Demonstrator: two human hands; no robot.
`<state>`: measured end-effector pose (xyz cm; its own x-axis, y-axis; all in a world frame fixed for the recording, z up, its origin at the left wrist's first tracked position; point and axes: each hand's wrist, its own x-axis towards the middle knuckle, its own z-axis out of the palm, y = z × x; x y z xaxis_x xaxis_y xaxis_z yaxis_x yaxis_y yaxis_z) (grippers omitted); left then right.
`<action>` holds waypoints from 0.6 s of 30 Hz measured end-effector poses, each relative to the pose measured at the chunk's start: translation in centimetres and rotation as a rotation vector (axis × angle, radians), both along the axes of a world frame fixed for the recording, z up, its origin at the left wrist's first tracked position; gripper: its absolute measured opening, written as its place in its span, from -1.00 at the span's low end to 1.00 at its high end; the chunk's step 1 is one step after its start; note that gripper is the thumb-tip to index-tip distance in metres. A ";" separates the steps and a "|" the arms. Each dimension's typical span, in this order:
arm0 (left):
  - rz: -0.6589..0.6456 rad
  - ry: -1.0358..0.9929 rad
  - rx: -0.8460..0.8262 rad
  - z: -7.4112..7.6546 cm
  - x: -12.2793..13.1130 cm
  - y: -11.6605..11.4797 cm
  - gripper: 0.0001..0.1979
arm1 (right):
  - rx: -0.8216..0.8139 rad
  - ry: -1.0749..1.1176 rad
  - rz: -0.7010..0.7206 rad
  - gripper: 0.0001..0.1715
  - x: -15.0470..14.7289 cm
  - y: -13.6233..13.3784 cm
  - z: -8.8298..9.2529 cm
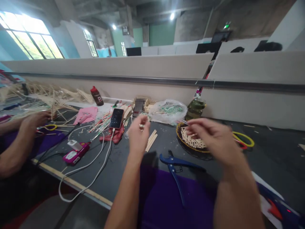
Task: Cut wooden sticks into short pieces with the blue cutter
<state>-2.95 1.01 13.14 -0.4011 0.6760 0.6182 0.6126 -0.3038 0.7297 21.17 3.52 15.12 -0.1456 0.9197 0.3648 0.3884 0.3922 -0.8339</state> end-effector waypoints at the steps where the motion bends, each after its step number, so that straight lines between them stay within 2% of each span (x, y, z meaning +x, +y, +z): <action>1: 0.009 0.092 -0.160 -1.9 -0.1 0.9 -0.83 | -0.007 -0.207 0.043 -0.79 -0.9 0.5 -0.2; 3: 0.058 0.277 -0.426 -5.5 -0.5 2.3 -0.83 | -0.041 -0.616 0.113 -0.82 -2.5 1.5 -1.2; 5: 0.052 0.429 -0.571 -8.1 -0.7 2.9 -0.87 | -0.092 -0.799 0.158 -0.81 -4.0 2.2 -2.6; 6: 0.065 0.490 -0.600 -8.8 -0.8 3.0 -0.86 | -0.108 -0.848 0.174 -0.81 -4.6 2.4 -3.2; 8: 0.082 0.588 -0.658 -9.5 -0.8 2.8 -0.82 | -0.116 -0.888 0.199 -0.79 -5.5 2.6 -4.3; 11: 0.076 0.682 -0.733 -9.5 -0.3 2.5 -0.83 | -0.106 -0.894 0.224 -0.76 -6.6 2.6 -5.4; 14: 0.044 0.724 -0.761 -9.7 0.5 2.5 -0.89 | -0.096 -0.900 0.238 -0.76 -7.5 2.6 -6.6; 18: 0.072 0.744 -0.798 -10.3 1.9 3.0 -0.79 | -0.095 -0.913 0.238 -0.75 -8.3 2.5 -8.1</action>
